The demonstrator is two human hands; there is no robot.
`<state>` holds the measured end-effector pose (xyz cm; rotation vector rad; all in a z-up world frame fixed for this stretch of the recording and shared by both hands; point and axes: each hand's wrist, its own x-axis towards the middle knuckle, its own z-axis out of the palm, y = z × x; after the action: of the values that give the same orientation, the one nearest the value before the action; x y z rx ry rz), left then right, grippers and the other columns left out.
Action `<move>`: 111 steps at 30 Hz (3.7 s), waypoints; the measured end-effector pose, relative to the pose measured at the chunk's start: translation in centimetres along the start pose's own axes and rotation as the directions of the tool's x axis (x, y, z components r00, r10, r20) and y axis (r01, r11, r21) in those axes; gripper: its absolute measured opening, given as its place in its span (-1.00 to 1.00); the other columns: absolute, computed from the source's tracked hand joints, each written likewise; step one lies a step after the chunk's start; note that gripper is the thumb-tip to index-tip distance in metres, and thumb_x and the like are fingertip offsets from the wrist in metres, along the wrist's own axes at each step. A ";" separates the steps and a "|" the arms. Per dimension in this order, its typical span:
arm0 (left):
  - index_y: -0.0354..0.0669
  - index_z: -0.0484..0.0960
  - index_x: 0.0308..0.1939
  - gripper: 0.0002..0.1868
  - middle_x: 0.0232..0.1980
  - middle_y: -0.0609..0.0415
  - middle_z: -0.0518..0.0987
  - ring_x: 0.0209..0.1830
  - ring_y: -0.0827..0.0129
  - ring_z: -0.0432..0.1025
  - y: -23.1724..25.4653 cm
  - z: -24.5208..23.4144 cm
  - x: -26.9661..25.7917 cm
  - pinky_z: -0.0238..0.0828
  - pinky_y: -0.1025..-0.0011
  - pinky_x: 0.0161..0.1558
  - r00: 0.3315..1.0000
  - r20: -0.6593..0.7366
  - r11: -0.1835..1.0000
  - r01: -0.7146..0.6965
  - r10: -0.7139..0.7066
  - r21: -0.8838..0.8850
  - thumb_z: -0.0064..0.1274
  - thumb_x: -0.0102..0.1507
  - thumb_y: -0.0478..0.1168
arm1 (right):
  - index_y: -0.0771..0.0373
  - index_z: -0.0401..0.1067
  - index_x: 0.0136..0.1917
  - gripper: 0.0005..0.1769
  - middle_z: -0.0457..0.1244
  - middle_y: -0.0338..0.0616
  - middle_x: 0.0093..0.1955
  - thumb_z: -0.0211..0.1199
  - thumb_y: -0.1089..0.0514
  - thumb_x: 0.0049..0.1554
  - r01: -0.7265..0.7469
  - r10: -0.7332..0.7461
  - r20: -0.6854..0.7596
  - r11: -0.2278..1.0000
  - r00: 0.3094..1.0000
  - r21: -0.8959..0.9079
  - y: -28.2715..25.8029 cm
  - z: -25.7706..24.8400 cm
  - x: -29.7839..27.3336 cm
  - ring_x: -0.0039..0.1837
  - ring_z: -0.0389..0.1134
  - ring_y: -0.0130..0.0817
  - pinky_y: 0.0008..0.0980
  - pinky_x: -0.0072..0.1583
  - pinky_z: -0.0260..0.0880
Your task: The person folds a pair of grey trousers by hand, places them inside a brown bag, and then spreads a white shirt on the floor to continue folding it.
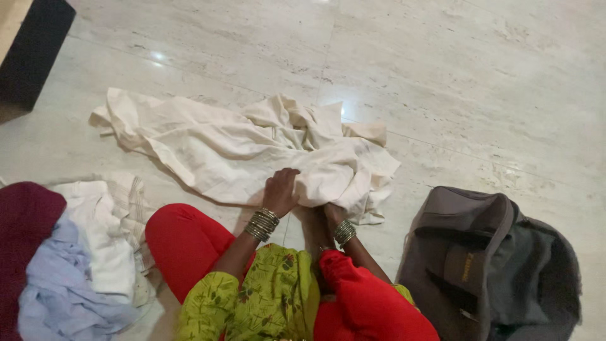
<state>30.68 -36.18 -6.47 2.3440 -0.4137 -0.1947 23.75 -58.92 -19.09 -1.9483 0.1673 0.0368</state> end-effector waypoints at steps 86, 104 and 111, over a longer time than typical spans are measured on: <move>-0.18 0.63 -0.16 -0.84 -0.18 -0.02 0.65 -0.25 0.09 0.56 -4.7 -10.8 16.8 0.48 0.19 -0.27 0.925 -0.321 0.966 -0.137 0.204 0.217 0.26 0.27 -0.23 | 0.29 0.57 -0.01 -0.84 0.44 -0.03 -0.11 0.45 0.18 0.17 0.173 -0.274 -0.141 0.853 0.951 -0.493 -8.5 -22.2 13.5 -0.13 0.48 -0.33 -0.37 -0.11 0.50; -0.22 0.60 0.06 -0.61 -0.02 -0.05 0.59 0.03 0.08 0.46 -5.9 -0.3 10.3 0.37 0.13 0.08 0.963 -0.115 0.932 -0.202 0.246 0.302 -0.04 0.15 -0.42 | 0.19 0.51 0.06 -0.81 0.38 -0.09 0.05 0.34 0.25 0.14 0.141 -0.291 -0.213 0.838 0.933 -0.526 -7.1 -11.3 8.3 0.12 0.40 -0.08 -0.17 0.15 0.41; -0.19 0.54 0.27 -0.57 0.38 -0.04 0.49 0.37 0.11 0.33 -14.0 -6.3 11.4 0.23 0.07 0.32 0.951 -0.251 0.796 0.009 0.180 0.606 0.04 0.30 -0.29 | 0.20 0.51 0.04 -0.79 0.35 -0.07 0.05 0.39 0.15 0.13 0.035 -0.261 -0.259 0.764 0.930 -0.645 -4.0 -14.6 6.1 0.14 0.35 -0.02 -0.08 0.18 0.36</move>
<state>46.34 -26.63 -11.96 2.9088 -0.4822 0.3982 29.58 -71.60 -10.53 -2.6371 0.2434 -0.4027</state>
